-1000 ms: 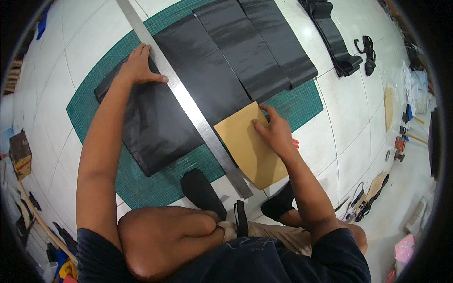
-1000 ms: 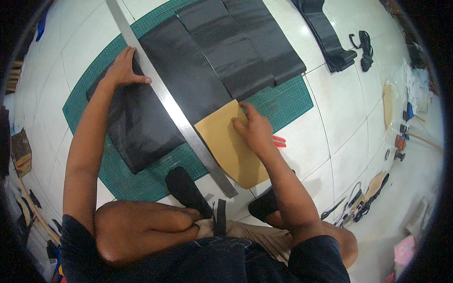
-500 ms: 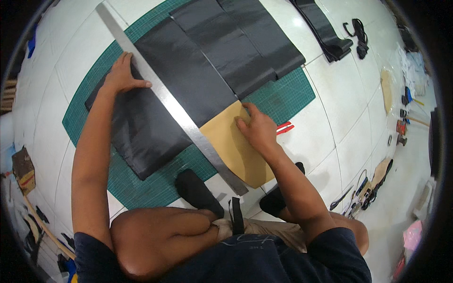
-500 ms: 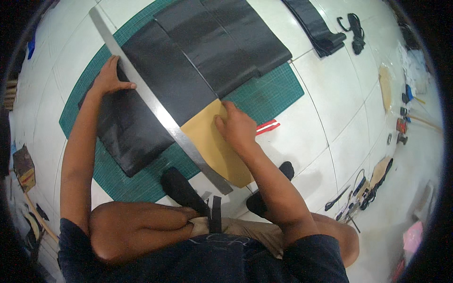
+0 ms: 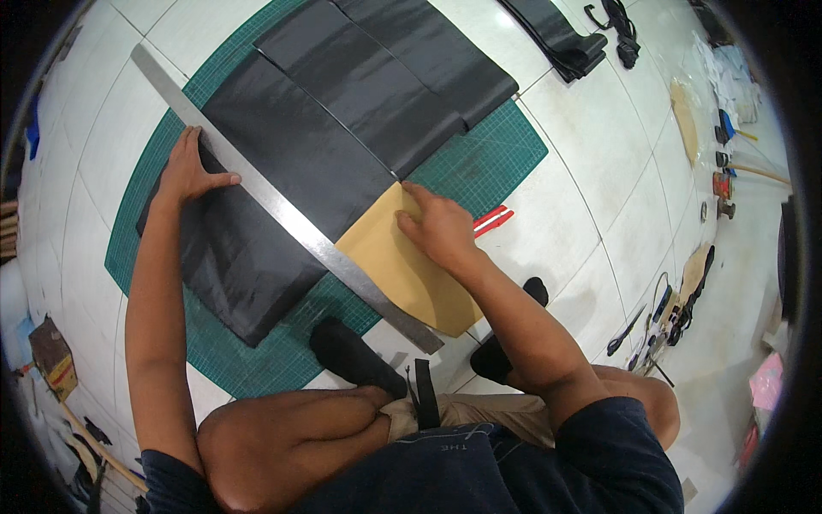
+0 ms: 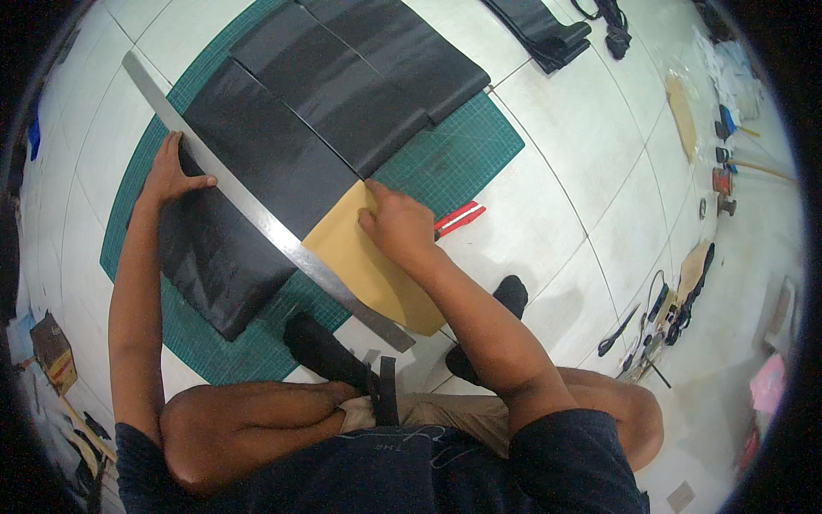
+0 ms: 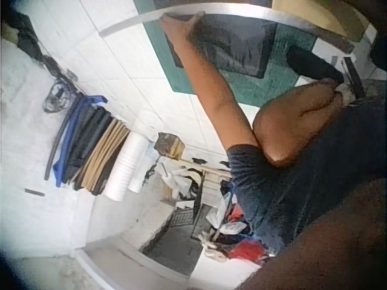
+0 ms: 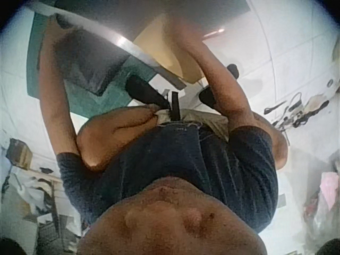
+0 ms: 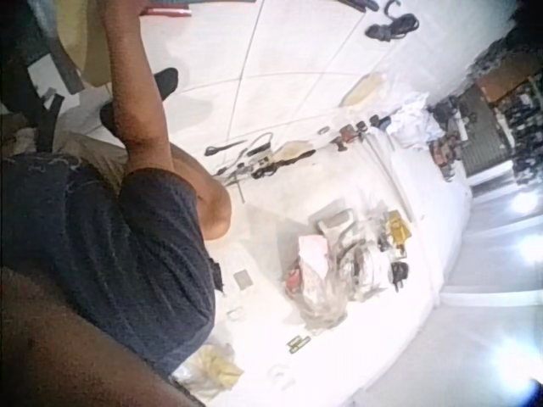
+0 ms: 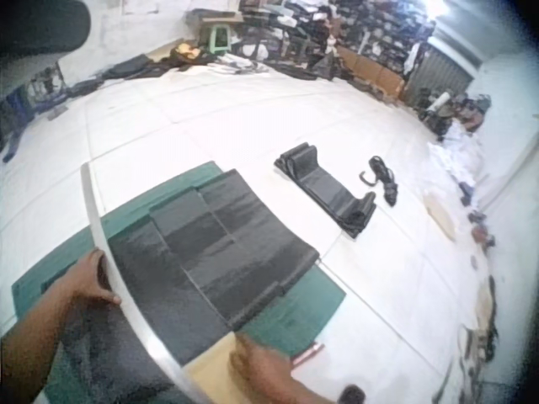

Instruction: The person cuts several pieces of black synthetic fabric using a utility knife and a long metal ruler on a green cutting mat.

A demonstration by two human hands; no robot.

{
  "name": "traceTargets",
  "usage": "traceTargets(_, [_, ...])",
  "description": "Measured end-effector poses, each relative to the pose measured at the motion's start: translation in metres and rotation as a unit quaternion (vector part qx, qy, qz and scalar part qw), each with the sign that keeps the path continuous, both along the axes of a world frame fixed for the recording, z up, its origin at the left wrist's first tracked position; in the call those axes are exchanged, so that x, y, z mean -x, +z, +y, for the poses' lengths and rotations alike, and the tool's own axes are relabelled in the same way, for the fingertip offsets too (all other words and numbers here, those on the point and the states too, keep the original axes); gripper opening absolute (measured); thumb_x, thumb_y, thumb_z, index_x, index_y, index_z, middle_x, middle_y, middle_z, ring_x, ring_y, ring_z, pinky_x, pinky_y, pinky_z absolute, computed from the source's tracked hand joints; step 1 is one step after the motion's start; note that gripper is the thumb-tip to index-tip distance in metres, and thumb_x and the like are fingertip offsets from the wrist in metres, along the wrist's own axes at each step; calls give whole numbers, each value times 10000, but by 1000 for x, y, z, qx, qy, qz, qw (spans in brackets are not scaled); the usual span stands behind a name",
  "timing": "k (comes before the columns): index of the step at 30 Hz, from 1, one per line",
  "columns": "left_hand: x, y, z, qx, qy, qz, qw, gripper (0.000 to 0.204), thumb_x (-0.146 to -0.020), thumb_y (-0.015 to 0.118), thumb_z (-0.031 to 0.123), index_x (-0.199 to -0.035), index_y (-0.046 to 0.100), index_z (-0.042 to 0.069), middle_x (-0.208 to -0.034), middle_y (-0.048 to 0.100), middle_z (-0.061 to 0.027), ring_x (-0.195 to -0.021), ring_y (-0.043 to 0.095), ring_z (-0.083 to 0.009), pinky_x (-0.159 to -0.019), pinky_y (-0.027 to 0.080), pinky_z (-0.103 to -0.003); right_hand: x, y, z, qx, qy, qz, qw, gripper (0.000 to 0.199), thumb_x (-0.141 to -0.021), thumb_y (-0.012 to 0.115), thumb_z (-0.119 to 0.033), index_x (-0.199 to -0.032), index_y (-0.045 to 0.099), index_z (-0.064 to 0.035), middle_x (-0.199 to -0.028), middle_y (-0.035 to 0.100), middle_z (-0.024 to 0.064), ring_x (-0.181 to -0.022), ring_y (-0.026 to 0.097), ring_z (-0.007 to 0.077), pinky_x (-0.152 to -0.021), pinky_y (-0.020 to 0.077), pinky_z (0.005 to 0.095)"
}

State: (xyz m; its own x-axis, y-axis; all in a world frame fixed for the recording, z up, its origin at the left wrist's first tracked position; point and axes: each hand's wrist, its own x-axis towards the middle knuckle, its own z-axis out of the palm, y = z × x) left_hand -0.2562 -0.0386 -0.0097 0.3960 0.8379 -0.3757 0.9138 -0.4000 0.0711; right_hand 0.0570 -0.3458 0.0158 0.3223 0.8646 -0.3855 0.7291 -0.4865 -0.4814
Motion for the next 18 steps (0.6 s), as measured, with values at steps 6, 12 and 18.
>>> traceTargets(6, [-1,3,-4,-6,-4,-26,1000,1407,-436,903,624,-1513,278,-30,-1586,276,-217,-1457,315,-368,-1196,316,-447,0,1,1,-6,10,-10,1000,524,-873,669,-341,-1338,582,-118,-1012,707,207,-924,690,376,-807,553,459])
traceTargets(12, [-4,9,-5,0,8,-18,1000,1413,-433,905,632,-1508,281,-42,-1581,283,-227,-1458,313,-365,-1196,312,-452,1,0,-1,-23,15,-10,1000,517,-864,668,-327,-1324,587,-104,-991,703,207,-908,694,367,-803,555,463])
traceTargets(18, [-10,7,-8,9,8,-22,1000,1419,-435,907,627,-1510,270,-45,-1574,285,-240,-1456,309,-384,-1201,303,-455,-3,-3,-3,-28,10,-1,1000,519,-874,678,-329,-1330,585,-99,-981,704,213,-909,691,374,-807,554,457])
